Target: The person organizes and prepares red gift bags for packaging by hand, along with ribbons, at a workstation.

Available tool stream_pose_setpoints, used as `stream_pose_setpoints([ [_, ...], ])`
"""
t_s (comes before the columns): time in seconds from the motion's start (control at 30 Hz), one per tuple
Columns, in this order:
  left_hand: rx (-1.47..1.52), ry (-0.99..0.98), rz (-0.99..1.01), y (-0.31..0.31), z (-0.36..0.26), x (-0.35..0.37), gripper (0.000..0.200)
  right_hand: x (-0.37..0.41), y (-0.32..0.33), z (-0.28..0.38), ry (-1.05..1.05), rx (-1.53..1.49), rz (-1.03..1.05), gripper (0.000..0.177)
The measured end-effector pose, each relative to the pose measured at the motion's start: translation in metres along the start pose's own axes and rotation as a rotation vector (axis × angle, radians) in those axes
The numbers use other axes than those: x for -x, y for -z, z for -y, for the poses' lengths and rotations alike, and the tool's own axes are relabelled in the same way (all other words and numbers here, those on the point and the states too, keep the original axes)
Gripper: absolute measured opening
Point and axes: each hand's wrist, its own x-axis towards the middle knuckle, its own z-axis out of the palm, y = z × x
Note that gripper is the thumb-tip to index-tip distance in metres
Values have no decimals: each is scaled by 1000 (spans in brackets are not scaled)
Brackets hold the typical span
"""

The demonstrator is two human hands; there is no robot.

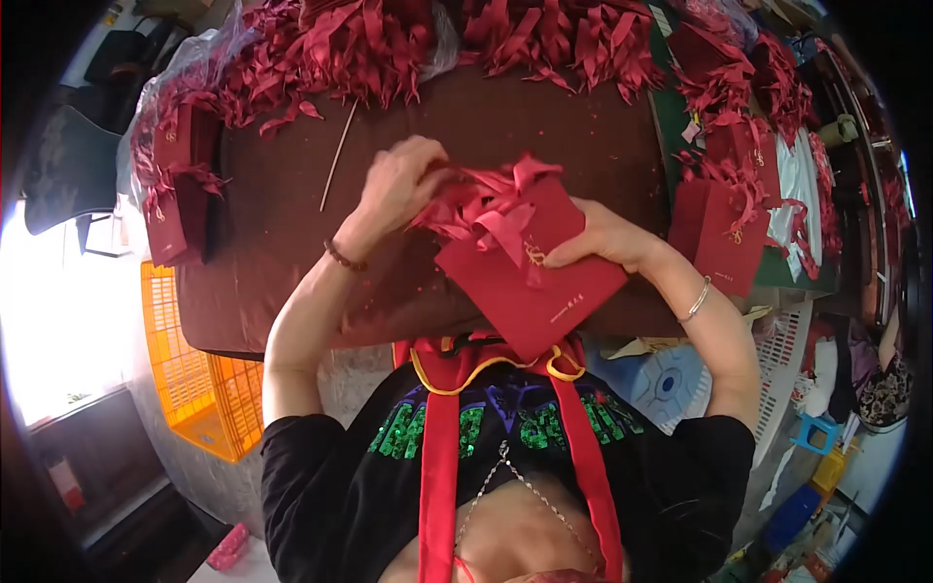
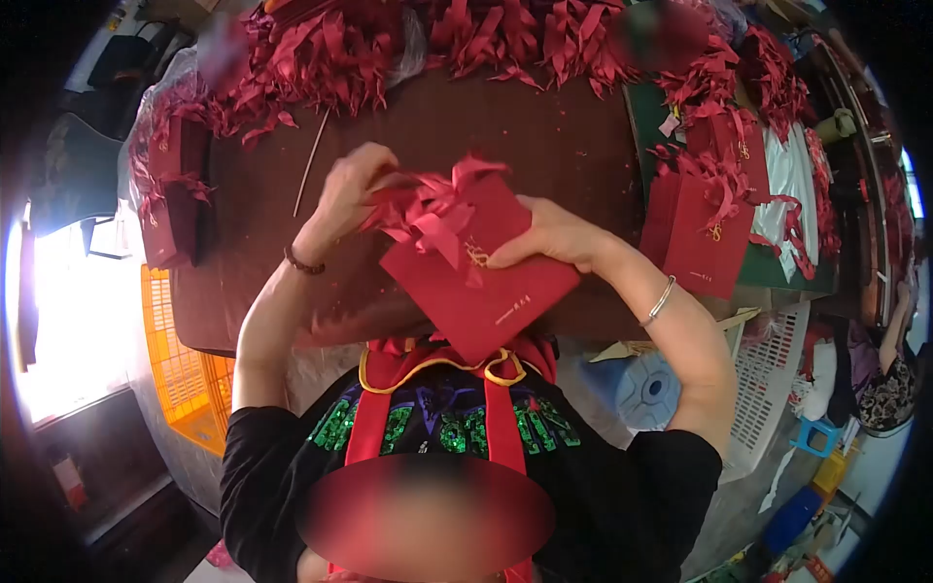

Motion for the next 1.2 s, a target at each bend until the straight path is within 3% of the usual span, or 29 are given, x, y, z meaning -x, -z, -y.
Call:
stream_pose_setpoints([
  [0.03, -177, 29, -124, 1, 2, 1, 15, 3, 0, -4, -70, 12, -7, 64],
  [0.1, -87, -1, -362, 17, 0, -6, 23, 3, 1, -5, -130, -4, 11, 58],
  [0.13, -79, -1, -364, 25, -13, -11, 23, 0, 2, -6, -229, -25, 38, 57],
  [0.2, -48, -484, -258, 34, -53, -18, 31, -6, 1, -6, -334, -43, 63, 57],
  [0.23, 84, -599, -11, 31, -74, -12, 36, -10, -1, -6, -342, -17, 115, 56],
  [0.27, 157, -624, 97, 10, -78, -2, 36, -13, -4, -6, -352, 8, 170, 55],
  [0.3, 112, -595, 235, -7, -76, 12, 38, -12, -5, -5, -361, 10, 176, 55],
  [0.37, 73, -586, 230, -20, -59, 24, 36, -8, -7, -3, -437, -50, 137, 53],
  [0.43, 13, -450, 221, -17, -22, 38, 34, -6, -2, -4, -471, -67, 137, 58],
  [0.5, -401, -53, 485, 1, -2, 37, 34, -2, 1, 2, -469, 24, 116, 53],
  [0.53, -399, -53, 479, 5, 2, 38, 34, -3, 3, 3, -471, 29, 113, 53],
  [0.6, -490, -146, 24, 14, 8, 39, 37, -11, 5, 5, -423, 120, 133, 54],
  [0.67, 46, -294, -52, 33, -35, 21, 46, -15, -9, 28, -434, 234, 136, 56],
  [0.7, 344, -293, 78, 45, -60, 17, 59, -19, -16, 37, -442, 344, 135, 57],
  [0.77, 520, -384, 204, 45, -90, 8, 99, -28, -24, 46, -399, 419, 185, 63],
  [0.83, 536, -329, 282, 33, -98, 0, 113, -29, -36, 68, -205, 1137, 84, 72],
  [0.87, 530, -362, 276, 27, -95, -4, 113, -30, -37, 72, 135, 1262, 54, 68],
  [0.9, 376, -402, 238, 20, -87, -7, 116, -29, -37, 84, -1, 1402, 79, 54],
  [0.97, 174, -470, 58, 15, -76, -15, 121, -23, -49, 108, -144, 1685, 28, 56],
  [1.03, -38, -367, -108, 22, -73, -19, 118, -25, -41, 107, 193, 1788, -184, 40],
  [1.1, -165, -364, -243, 32, -74, -22, 116, -35, -38, 105, 381, 1831, -315, 39],
  [1.13, -162, -272, -204, 37, -72, -23, 113, -39, -38, 107, 405, 1828, -332, 39],
  [1.2, -213, -281, -203, 47, -71, -24, 111, -51, -39, 105, 408, 1821, -387, 43],
])
